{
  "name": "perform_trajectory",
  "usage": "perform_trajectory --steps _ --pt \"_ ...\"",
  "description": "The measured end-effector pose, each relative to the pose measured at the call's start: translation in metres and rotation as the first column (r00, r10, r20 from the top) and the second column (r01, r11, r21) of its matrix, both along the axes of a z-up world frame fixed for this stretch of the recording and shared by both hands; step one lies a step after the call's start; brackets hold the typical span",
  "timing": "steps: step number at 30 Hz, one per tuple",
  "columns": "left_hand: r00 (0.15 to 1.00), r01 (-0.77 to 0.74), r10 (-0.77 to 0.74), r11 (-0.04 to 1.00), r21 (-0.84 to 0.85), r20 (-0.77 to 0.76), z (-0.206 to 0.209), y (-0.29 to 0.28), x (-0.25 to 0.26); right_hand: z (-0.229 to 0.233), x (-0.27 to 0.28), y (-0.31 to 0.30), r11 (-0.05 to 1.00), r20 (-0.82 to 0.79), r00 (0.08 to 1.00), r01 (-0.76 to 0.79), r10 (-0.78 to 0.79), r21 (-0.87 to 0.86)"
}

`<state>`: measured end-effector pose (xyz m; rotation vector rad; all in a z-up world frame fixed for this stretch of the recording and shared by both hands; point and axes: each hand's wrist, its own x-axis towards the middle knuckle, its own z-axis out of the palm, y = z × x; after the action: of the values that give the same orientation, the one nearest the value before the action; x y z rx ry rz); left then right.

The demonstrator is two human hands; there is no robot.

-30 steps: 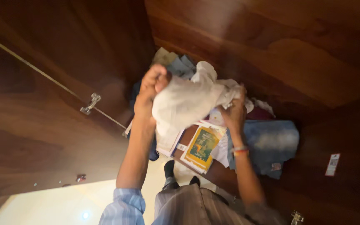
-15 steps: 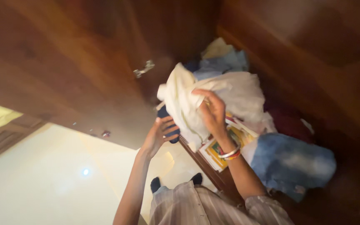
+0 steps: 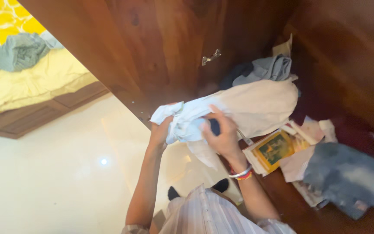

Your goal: The person repeatedly takes clothes from a wooden wardrobe and places them on a bed. The person handles shirts, pants, and other garments one by one, moving them from the wardrobe to the bed.

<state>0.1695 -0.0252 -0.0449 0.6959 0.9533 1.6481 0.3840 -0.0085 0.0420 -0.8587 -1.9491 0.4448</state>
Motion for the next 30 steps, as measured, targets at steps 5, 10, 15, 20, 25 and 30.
perform_trajectory --steps 5,10,15,20,25,30 --pt "0.982 0.178 -0.168 0.974 0.137 -0.082 -0.016 -0.039 -0.042 -0.106 0.049 0.034 0.663 -0.114 0.764 0.464 -0.635 -0.588" --pt "0.835 0.466 -0.418 0.883 0.055 -0.359 -0.091 -0.051 -0.029 -0.206 0.082 0.07 0.438 -0.159 0.682 0.257 -0.714 -0.861" --pt "0.875 0.383 -0.412 0.911 -0.154 -0.256 -0.152 -0.062 0.006 -0.226 0.068 0.08 0.43 -0.219 0.627 0.206 -0.748 -0.879" --pt "0.907 0.323 -0.367 0.921 -0.218 -0.206 -0.17 -0.069 0.017 -0.226 0.082 0.069 0.441 -0.251 0.607 0.186 -0.754 -0.878" --pt "0.903 0.316 -0.38 0.904 -0.288 -0.2 -0.19 -0.057 0.038 -0.215 0.108 0.05 0.476 -0.294 0.562 0.207 -0.773 -0.855" --pt "0.88 0.367 -0.45 0.847 -0.383 -0.153 -0.199 -0.012 0.096 -0.184 0.157 0.044 0.528 -0.364 0.492 0.247 -0.791 -0.812"
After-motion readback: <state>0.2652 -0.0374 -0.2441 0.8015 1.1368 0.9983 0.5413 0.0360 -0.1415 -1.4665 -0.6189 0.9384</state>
